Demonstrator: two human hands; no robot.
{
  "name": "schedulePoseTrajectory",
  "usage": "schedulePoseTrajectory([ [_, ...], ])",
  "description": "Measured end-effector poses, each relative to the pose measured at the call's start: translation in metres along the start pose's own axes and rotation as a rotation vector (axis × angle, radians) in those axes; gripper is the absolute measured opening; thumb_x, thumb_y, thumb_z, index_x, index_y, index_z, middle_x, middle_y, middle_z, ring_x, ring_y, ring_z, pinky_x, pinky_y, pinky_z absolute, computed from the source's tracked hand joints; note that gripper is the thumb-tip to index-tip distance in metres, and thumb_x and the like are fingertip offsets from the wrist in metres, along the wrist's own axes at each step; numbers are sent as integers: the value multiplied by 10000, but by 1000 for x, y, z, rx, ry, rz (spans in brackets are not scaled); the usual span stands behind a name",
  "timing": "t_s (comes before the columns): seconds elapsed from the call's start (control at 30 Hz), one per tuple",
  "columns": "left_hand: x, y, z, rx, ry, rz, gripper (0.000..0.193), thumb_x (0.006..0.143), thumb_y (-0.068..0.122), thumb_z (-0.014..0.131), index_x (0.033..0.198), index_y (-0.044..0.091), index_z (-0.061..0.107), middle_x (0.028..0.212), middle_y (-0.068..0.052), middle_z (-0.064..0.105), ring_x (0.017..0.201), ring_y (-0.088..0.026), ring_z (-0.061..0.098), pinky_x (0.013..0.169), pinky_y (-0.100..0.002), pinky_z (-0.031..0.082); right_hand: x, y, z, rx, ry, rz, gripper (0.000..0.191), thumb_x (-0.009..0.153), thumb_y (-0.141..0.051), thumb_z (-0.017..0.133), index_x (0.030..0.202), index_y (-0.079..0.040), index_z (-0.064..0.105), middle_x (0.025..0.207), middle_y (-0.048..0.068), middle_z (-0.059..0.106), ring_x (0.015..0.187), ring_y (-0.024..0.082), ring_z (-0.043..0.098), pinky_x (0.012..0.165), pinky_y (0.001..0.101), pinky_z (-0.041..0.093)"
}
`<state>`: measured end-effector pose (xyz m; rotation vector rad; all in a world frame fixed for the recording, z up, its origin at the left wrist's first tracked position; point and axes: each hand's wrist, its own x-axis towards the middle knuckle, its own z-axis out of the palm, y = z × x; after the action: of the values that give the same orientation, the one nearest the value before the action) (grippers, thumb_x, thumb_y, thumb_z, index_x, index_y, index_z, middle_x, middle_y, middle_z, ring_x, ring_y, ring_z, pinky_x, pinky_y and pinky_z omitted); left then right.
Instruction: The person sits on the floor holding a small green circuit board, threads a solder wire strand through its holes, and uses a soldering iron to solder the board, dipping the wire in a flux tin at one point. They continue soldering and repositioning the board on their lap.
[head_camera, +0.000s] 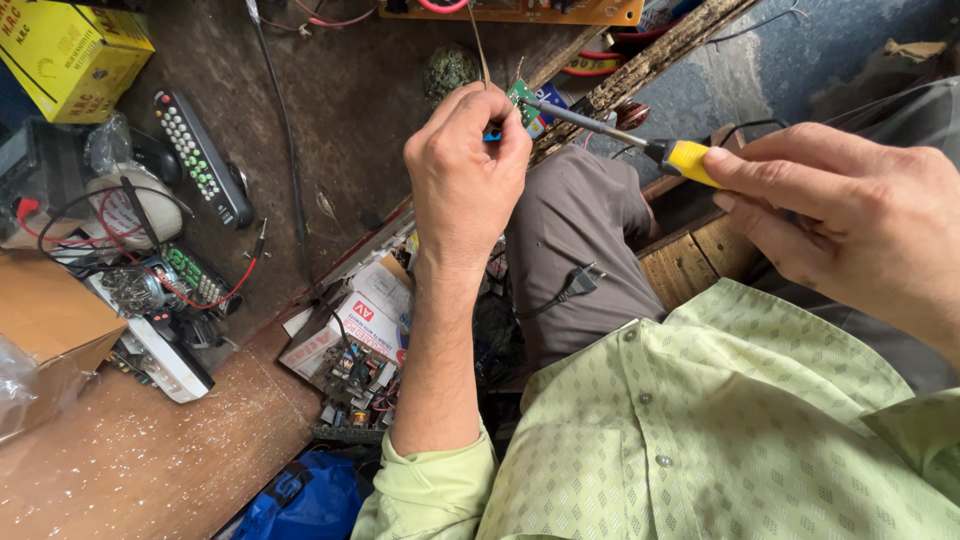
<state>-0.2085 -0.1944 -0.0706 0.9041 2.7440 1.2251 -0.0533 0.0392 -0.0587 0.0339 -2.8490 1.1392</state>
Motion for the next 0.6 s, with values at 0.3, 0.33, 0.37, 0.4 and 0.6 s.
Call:
schedulePoseTrajectory([
  [0.3, 0, 2, -2, 5, -10, -6, 116, 893, -95, 687, 899, -14, 604, 893, -85, 662, 746, -208, 697, 593, -289, 597, 8, 3, -7, 55, -101, 41, 278, 911, -110, 754, 1188, -91, 759, 969, 56, 726, 668, 156, 702, 571, 273, 576],
  [0.33, 0, 2, -2, 2, -5, -2, 116, 892, -94, 688, 902, -13, 605, 894, -83, 663, 748, -209, 697, 594, -288, 597, 8, 2, -8, 44, -97, 51, 280, 910, -106, 759, 1190, -90, 763, 966, 60, 727, 628, 155, 680, 548, 276, 558],
  [0.37, 0, 2, -2, 1, -5, -4, 116, 892, -95, 689, 902, -13, 607, 895, -82, 664, 747, -205, 698, 594, -288, 597, 9, 1, -8, 34, -95, 61, 282, 909, -102, 764, 1191, -89, 768, 963, 64, 728, 588, 153, 659, 524, 278, 540],
  [0.4, 0, 2, -2, 0, -6, -8, 116, 892, -95, 689, 901, -13, 608, 896, -81, 664, 746, -201, 699, 595, -287, 597, 8, -1, -8, 25, -93, 72, 283, 909, -97, 769, 1192, -88, 773, 960, 68, 729, 549, 151, 638, 501, 280, 523],
  [0.6, -1, 4, -1, -17, 2, -45, 112, 900, -91, 683, 891, -12, 605, 877, -72, 659, 725, -169, 697, 582, -272, 594, -5, 2, -1, 89, 40, 23, 290, 909, -55, 736, 1194, 1, 732, 1032, 159, 721, 668, 167, 675, 562, 272, 550],
])
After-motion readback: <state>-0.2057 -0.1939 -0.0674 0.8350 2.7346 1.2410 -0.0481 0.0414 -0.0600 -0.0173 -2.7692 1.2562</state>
